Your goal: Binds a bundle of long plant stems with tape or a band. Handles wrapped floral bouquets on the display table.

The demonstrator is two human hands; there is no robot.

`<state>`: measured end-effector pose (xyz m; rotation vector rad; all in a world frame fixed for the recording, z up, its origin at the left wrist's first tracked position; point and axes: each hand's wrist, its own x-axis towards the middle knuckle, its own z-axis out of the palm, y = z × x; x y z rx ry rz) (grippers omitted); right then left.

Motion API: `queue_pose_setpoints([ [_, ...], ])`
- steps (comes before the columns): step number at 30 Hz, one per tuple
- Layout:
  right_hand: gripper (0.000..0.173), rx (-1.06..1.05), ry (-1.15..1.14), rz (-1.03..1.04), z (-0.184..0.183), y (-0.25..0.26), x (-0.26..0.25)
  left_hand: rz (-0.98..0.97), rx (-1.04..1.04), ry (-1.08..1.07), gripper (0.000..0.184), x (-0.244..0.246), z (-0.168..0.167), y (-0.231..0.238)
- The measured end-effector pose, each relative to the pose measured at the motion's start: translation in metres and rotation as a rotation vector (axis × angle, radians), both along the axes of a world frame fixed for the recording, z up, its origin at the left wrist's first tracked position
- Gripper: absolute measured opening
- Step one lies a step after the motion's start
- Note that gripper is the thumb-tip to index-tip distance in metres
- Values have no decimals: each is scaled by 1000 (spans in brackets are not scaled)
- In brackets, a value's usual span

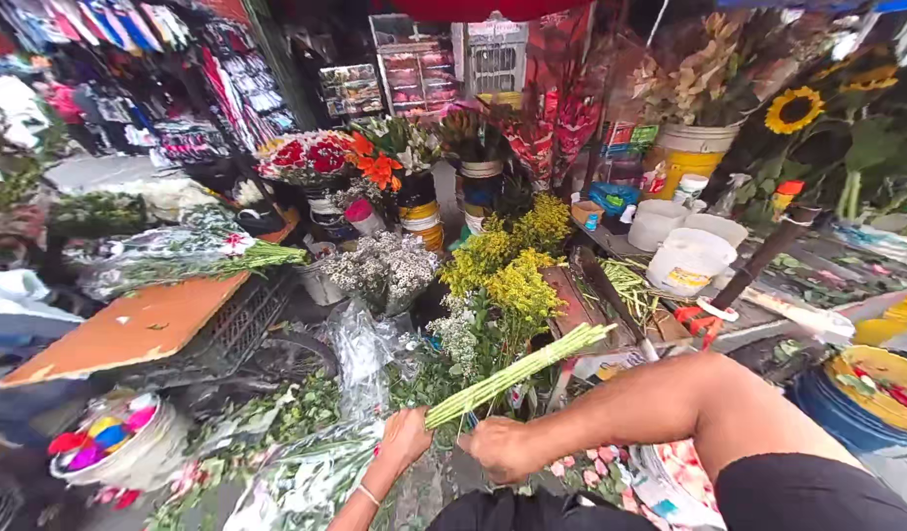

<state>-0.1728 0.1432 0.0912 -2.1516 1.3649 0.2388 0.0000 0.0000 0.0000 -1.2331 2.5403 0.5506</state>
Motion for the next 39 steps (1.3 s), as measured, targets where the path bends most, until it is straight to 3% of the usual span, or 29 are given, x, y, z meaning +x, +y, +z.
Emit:
queue_pose_setpoints([
  [2, 76, -112, -133, -111, -47, -19, 3, 62, 7, 161, 40, 18, 19, -8],
  [4, 78, -196, -266, -155, -63, -48, -2, 88, -4, 376, 41, 39, 37, -15],
  [8, 56, -422, -597, -219, -26, -80, 9, 73, 42, 694, 41, 56, 60, -17],
  [10, 59, -511, -880, -249, -6, -88, 20, 14, 88, 783, 38, 57, 70, -14],
  [12, 50, -428, -1169, -305, 15, -100, 29, -19, 196, 860, 37, 54, 74, -14],
  [14, 35, -404, -1254, -362, 32, -107, 40, 13, 352, 1026, 39, 52, 74, -10],
  [15, 32, -432, -1246, -379, 37, -110, 45, 56, 426, 1168, 51, 52, 76, -6],
  [17, 27, -497, -1216, -416, 43, -115, 55, 97, 484, 1470, 95, 52, 86, -1],
  [19, 25, -530, -1198, -470, 44, -116, 62, 155, 322, 1706, 115, 54, 94, 0],
  [20, 25, -542, -1196, -498, 44, -116, 66, 178, 131, 1754, 120, 59, 93, 0],
  [21, 25, -556, -1195, -524, 46, -117, 70, 205, -115, 1739, 122, 64, 86, 3],
  [23, 26, -595, -1211, -570, 52, -118, 76, 301, -537, 1502, 123, 67, 58, 20],
  [26, 28, -631, -1269, -593, 60, -115, 89, 506, -743, 1120, 126, 44, 10, 42],
  [29, 29, -651, -1284, -595, 60, -105, 105, 656, -909, 1086, 114, 33, 6, 22],
  [33, 25, -663, -1402, -556, 65, -97, 105, 608, -1004, 1111, 90, 39, 30, 3],
  [37, 25, -606, -1534, -504, 77, -95, 93, 402, -908, 1165, 63, 48, 53, -3],
  [39, 25, -590, -1578, -480, 83, -91, 86, 249, -788, 1194, 61, 52, 69, -3],
])
